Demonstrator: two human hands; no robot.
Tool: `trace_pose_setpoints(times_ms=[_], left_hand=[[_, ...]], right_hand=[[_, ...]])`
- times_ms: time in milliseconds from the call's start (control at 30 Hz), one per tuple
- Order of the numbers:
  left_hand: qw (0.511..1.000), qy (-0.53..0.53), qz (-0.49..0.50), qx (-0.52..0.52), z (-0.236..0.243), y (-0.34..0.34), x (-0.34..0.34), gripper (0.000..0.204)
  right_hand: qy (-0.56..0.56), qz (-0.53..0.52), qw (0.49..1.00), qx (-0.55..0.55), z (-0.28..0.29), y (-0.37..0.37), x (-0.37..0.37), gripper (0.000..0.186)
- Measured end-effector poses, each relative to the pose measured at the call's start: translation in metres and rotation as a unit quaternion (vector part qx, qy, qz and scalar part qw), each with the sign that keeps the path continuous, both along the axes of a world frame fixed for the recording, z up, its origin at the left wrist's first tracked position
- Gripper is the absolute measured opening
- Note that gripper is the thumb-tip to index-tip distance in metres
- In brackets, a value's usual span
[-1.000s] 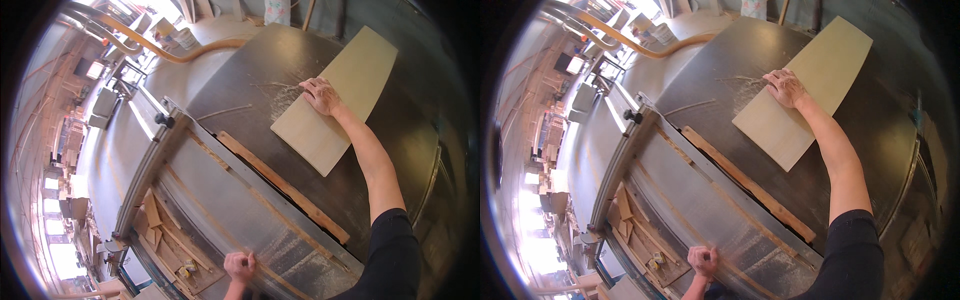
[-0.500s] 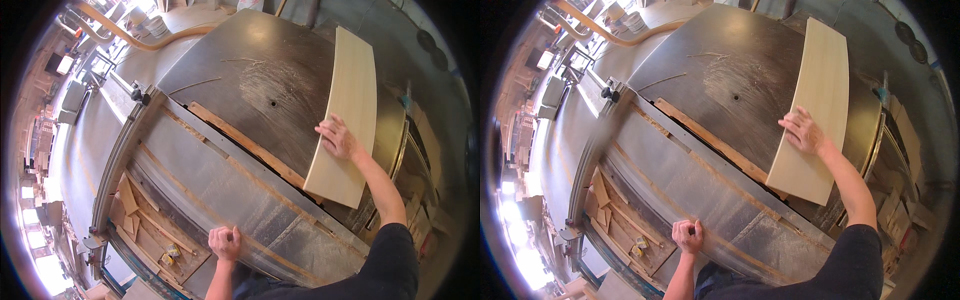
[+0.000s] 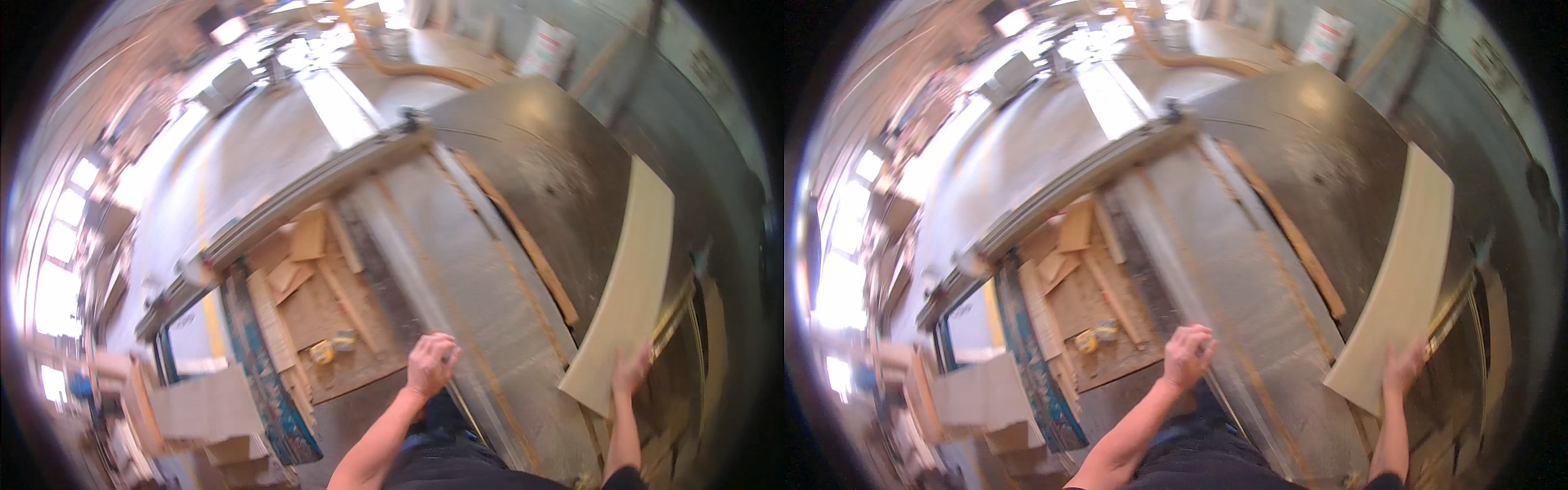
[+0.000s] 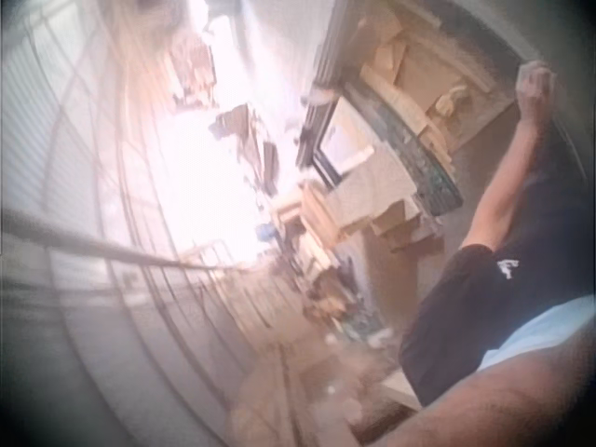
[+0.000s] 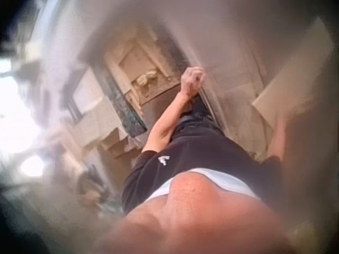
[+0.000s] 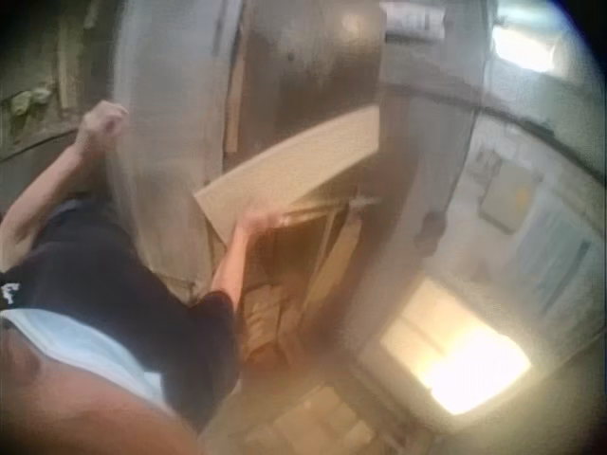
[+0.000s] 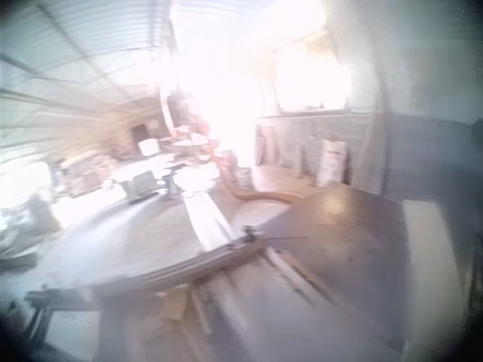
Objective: The person picks up large wood panels from a stack, positions them on a panel saw, and cuts them into smaller pieces. The person then stacks the cut pieces on a nearby pallet. The task is performed repeatedly with multiple panels.
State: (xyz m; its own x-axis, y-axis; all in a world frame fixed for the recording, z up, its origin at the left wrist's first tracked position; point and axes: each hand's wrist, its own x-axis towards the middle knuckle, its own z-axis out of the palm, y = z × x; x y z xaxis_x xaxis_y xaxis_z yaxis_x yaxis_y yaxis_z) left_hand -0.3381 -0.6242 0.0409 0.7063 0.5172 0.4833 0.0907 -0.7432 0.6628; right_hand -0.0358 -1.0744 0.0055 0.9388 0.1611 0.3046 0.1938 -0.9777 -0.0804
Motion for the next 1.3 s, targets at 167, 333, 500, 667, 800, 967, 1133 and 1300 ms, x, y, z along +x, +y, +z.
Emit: trace_pose_setpoints(times_ms=[167, 333, 500, 667, 800, 967, 1133, 1300], left_hand=[[0.998, -0.008, 0.048, -0.026, 0.008, -0.019, -0.094, 0.017], [0.986, -0.001, 0.153, -0.063, -0.001, -0.056, -0.174, 0.016], [0.960, -0.004, 0.223, -0.169, -0.019, -0.087, -0.186, 0.020], [0.952, 0.030, 0.198, -0.231, -0.001, -0.095, -0.187, 0.026], [0.935, 0.047, 0.143, -0.320, 0.013, -0.099, -0.155, 0.042], [0.875, 0.043, 0.089, -0.473, 0.004, -0.105, -0.130, 0.057], [0.726, 0.005, 0.009, -0.687, 0.039, -0.112, -0.100, 0.049], [0.726, -0.136, 0.123, -0.662, 0.026, -0.105, -0.124, 0.027]], right_hand=[[0.077, -0.027, 0.971, 0.227, -0.041, -0.113, -0.040, 0.060], [0.323, -0.219, 0.914, 0.110, -0.003, -0.055, -0.009, 0.067], [0.400, -0.110, 0.791, 0.451, -0.016, -0.081, 0.028, 0.079], [0.533, 0.059, 0.622, 0.571, -0.031, -0.048, 0.052, 0.073], [0.481, 0.072, 0.596, 0.639, -0.005, 0.013, -0.011, 0.052], [0.461, 0.015, 0.584, 0.668, 0.030, 0.133, -0.134, 0.039], [0.455, -0.081, 0.571, 0.678, 0.068, 0.206, -0.242, 0.036], [0.479, -0.023, 0.643, 0.597, 0.033, 0.254, -0.315, 0.038]])
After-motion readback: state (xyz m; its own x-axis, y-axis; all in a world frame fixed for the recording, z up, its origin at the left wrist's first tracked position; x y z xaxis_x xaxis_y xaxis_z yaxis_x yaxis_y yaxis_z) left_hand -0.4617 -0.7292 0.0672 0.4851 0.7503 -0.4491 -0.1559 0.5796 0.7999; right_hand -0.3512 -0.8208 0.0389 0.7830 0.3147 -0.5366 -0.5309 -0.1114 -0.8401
